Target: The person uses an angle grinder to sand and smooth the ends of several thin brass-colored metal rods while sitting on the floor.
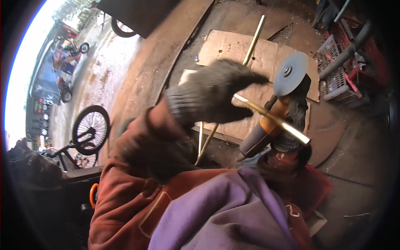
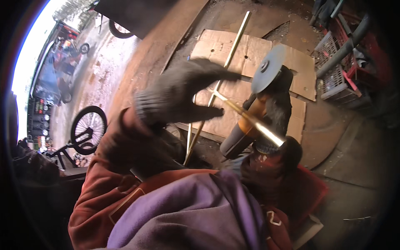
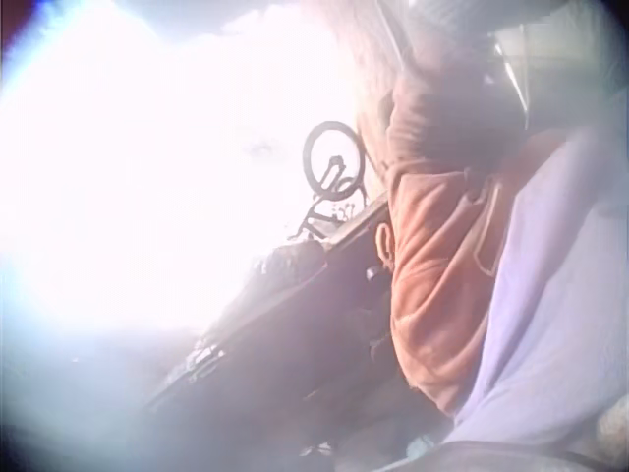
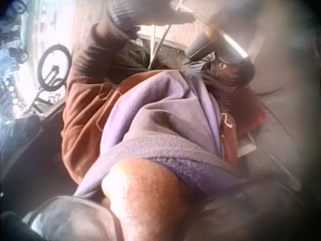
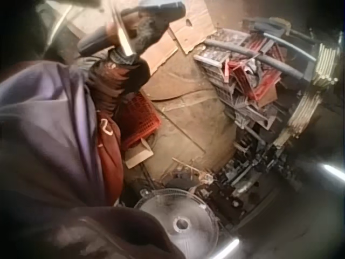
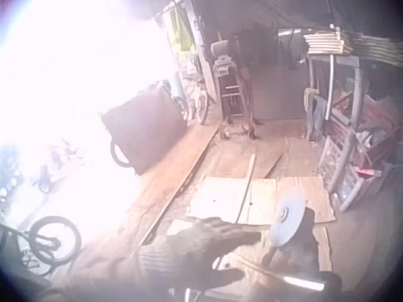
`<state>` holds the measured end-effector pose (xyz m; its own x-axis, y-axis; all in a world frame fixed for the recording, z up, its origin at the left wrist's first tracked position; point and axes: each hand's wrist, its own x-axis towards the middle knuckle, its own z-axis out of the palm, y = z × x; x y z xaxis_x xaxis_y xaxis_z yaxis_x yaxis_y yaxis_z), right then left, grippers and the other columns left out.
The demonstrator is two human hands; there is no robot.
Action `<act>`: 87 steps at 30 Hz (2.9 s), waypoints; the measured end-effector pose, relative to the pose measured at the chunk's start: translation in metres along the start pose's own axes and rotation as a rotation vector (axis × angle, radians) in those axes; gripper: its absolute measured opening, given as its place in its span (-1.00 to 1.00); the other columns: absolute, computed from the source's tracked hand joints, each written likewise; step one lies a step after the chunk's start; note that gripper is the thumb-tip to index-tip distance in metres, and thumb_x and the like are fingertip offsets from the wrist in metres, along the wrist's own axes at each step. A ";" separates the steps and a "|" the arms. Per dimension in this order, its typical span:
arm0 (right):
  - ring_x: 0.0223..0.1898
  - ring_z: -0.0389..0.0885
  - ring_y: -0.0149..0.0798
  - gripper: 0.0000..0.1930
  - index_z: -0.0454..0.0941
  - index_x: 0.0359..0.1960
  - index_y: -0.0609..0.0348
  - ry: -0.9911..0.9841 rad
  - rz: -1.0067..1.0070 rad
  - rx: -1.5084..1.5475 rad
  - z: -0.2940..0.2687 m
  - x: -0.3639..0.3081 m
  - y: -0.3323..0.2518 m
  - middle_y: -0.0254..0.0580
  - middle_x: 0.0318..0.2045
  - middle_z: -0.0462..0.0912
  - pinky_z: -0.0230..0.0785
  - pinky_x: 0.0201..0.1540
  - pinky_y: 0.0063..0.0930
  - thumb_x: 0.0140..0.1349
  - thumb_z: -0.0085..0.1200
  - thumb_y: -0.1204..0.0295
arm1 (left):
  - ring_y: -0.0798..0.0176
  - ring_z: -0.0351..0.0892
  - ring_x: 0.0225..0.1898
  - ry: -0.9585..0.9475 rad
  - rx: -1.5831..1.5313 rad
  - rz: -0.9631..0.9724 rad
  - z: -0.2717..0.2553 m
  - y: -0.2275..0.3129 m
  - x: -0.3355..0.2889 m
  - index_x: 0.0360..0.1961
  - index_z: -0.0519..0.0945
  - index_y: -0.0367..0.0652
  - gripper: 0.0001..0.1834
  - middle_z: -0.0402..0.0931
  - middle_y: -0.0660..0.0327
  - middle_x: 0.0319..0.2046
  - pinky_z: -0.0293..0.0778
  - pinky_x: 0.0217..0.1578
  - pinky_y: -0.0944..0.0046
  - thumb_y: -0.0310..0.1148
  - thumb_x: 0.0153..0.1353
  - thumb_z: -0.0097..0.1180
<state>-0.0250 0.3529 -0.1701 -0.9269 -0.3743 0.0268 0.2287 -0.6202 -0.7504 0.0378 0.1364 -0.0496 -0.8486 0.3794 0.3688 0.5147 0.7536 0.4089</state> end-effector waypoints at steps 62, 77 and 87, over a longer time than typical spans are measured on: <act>-0.08 0.69 -0.28 -0.35 0.38 0.23 0.22 -0.234 0.672 0.345 0.070 -0.003 0.031 -0.10 -0.03 0.64 0.61 0.01 -0.32 0.14 0.40 0.33 | 0.36 0.55 -0.50 1.169 -0.892 -0.295 -0.199 -0.176 -0.162 -0.21 0.72 -0.24 -0.71 0.53 0.24 -0.50 0.47 -0.61 0.29 -0.23 0.41 0.11; -0.10 0.68 -0.33 -0.31 0.33 0.15 0.23 -0.489 0.605 -0.318 0.133 -0.025 0.187 -0.09 -0.06 0.63 0.62 -0.06 -0.41 0.05 0.52 0.40 | 0.28 0.39 -0.48 0.547 1.046 -1.052 -0.180 -0.072 -0.269 0.05 0.49 -0.24 -0.65 0.40 0.24 -0.42 0.39 -0.40 0.17 -0.25 0.36 -0.04; -0.07 0.68 -0.29 -0.27 0.33 0.14 0.23 -0.468 0.573 -0.320 0.162 -0.015 0.199 -0.03 -0.06 0.64 0.58 0.02 -0.36 0.02 0.55 0.33 | 0.36 0.10 -0.65 1.288 -0.479 -0.496 -0.161 -0.061 -0.265 0.10 0.43 -0.36 -0.51 0.15 0.33 -0.65 0.20 -0.58 0.22 -0.11 0.60 -0.33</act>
<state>0.0829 0.1236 -0.2133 -0.4546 -0.8683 -0.1987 0.4684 -0.0433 -0.8825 0.2510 -0.0963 -0.0375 -0.3851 -0.7875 0.4811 0.4168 0.3168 0.8520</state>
